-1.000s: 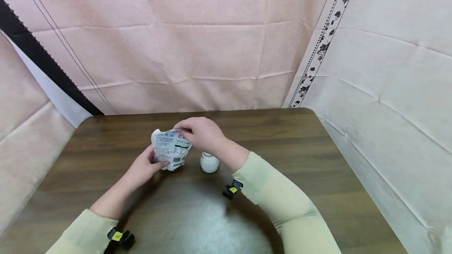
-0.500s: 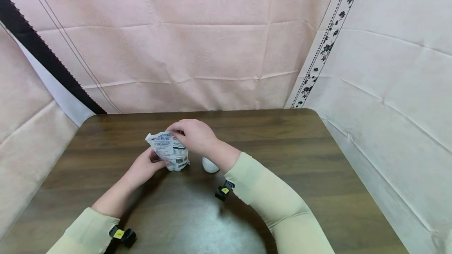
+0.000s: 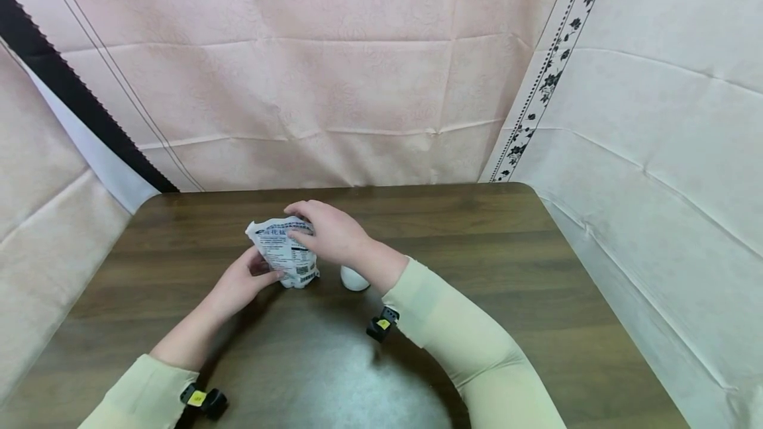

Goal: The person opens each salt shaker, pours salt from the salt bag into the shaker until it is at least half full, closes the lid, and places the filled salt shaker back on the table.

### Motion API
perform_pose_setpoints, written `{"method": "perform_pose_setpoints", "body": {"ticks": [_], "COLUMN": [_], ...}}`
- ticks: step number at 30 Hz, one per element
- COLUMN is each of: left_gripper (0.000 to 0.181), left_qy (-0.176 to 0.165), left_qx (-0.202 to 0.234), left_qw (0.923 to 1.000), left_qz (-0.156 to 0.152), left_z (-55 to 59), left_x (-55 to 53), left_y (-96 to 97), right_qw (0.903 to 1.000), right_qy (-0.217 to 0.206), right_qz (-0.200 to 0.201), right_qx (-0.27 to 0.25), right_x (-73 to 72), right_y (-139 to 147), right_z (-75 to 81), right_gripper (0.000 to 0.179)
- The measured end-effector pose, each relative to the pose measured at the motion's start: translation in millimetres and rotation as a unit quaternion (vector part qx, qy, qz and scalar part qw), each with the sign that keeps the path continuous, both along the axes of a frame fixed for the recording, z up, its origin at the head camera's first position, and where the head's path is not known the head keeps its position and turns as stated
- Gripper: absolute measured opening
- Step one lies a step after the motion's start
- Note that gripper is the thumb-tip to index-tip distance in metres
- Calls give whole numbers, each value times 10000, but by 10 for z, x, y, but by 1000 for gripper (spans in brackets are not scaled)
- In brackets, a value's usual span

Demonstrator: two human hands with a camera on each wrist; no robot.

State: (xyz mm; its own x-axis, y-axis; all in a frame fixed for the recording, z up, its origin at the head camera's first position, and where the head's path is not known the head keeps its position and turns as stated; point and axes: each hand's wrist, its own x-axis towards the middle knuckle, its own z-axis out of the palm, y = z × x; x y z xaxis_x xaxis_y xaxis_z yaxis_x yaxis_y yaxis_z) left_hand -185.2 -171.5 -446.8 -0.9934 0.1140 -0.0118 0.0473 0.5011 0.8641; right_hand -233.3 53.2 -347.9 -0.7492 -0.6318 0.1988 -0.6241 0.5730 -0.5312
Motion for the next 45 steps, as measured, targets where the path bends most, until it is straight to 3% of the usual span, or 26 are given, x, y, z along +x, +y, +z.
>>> {"method": "perform_pose_setpoints", "body": {"ticks": [9,16,22,30,34,40,45], "left_gripper": [52,48,40,36,34,31,36], "left_qy": [84,487,854,1136,1074,862,699], "left_qx": [177,74,-43,-25,85,39,-102], "left_qw": [9992,9934,9888,9900,9922,9961,9975], "left_qz": [344,1038,1219,833,632,205,-89], "left_z": [105,309,426,463,446,329,227], "left_x": [159,311,416,532,548,539,492], "left_y": [-60,-93,35,318,455,690,863], "right_qw": [9998,9988,9960,9922,9919,9902,9899], "right_qy": [-10,152,242,189,125,-213,-205], "right_qz": [-59,-275,-650,-1091,-1165,-1356,-1404], "right_qx": [-169,-383,-571,-566,-481,-247,-27], "right_x": [34,102,148,205,219,270,291], "right_y": [99,297,591,950,1068,1229,1339], "right_z": [-47,-36,-70,-175,-242,-370,-509], "right_gripper": [51,47,42,40,37,33,32]}}
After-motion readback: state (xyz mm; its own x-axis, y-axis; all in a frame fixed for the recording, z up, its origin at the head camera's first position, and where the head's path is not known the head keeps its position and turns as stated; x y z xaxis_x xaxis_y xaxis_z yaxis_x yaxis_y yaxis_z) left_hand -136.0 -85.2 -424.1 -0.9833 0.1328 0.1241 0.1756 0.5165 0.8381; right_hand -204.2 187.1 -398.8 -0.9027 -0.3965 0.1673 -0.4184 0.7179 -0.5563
